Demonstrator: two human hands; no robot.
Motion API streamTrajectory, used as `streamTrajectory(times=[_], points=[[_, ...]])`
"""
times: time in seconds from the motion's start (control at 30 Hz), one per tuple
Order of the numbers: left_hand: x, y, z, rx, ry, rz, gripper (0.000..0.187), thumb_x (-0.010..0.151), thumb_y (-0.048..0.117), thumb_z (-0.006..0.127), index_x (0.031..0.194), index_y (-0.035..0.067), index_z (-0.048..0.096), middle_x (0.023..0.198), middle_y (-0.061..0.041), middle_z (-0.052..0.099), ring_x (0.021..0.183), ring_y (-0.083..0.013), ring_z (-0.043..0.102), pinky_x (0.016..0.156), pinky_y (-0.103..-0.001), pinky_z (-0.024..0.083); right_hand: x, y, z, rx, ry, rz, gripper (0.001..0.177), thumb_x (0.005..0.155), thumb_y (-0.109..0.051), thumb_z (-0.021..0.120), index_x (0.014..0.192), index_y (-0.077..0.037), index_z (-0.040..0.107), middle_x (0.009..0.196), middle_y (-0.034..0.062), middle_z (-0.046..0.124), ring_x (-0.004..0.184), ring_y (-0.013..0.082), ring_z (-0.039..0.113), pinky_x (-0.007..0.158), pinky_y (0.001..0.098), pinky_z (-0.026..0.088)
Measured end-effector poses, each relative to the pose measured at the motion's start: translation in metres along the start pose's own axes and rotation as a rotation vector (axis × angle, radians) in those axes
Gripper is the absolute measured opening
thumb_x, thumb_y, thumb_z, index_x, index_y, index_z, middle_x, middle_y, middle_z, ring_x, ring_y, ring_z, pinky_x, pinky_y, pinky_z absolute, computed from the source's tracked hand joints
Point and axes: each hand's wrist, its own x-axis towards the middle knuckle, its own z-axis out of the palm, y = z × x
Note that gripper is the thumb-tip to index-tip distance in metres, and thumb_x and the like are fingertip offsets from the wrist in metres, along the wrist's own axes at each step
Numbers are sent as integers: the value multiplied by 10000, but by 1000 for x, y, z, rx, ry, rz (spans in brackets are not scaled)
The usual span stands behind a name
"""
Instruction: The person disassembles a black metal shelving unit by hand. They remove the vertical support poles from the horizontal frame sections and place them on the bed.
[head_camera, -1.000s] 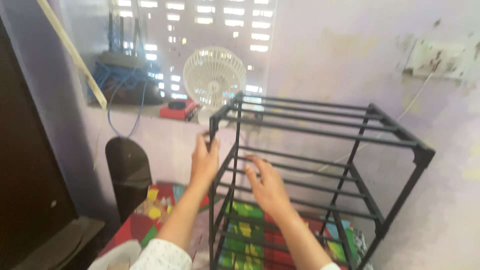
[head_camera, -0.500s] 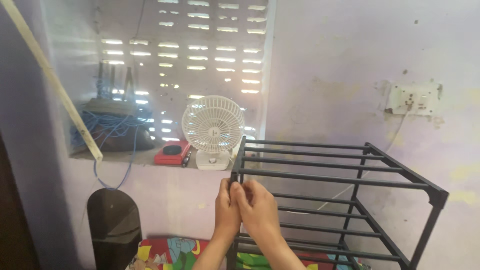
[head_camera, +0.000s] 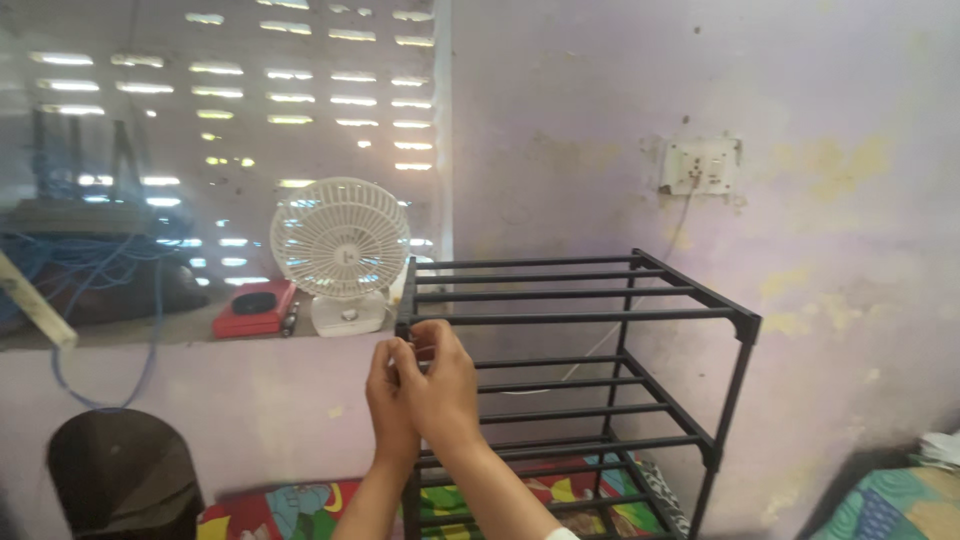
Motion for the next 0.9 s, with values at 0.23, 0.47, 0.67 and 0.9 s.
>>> streamTrajectory(times=[0.23,0.47,0.67,0.9], points=[[-1,11,5,-23,47,-139,264,1051,236,504,1108,10,628,944,-111,754,784,-141,668,641,-273,524,9,4,-1,-51,2,47,385,862,-347,729,1039,-6,695,931,151,773,860,266,775,761,379,601],[-4,4,-2,57,35,-116,298,1055,256,534,1055,-13,664,873,-90,685,778,-123,596,644,-291,483,16,29,12,-93,-105,105,422,970,-370,617,1075,21,734,947,201,773,904,322,763,805,406,572],[3,-18,0,-9,43,17,272,1009,227,570,1039,-18,685,881,-43,704,779,-81,617,666,-260,501,24,45,29,61,-116,155,446,973,-407,598,1100,6,707,999,163,767,918,258,743,810,376,567],[-7,4,10,143,174,-59,356,1030,320,603,1097,-29,632,910,-109,675,808,-156,615,700,-319,499,30,51,1,274,-252,243,490,993,-434,586,1142,8,735,1034,137,776,949,182,701,841,328,553]])
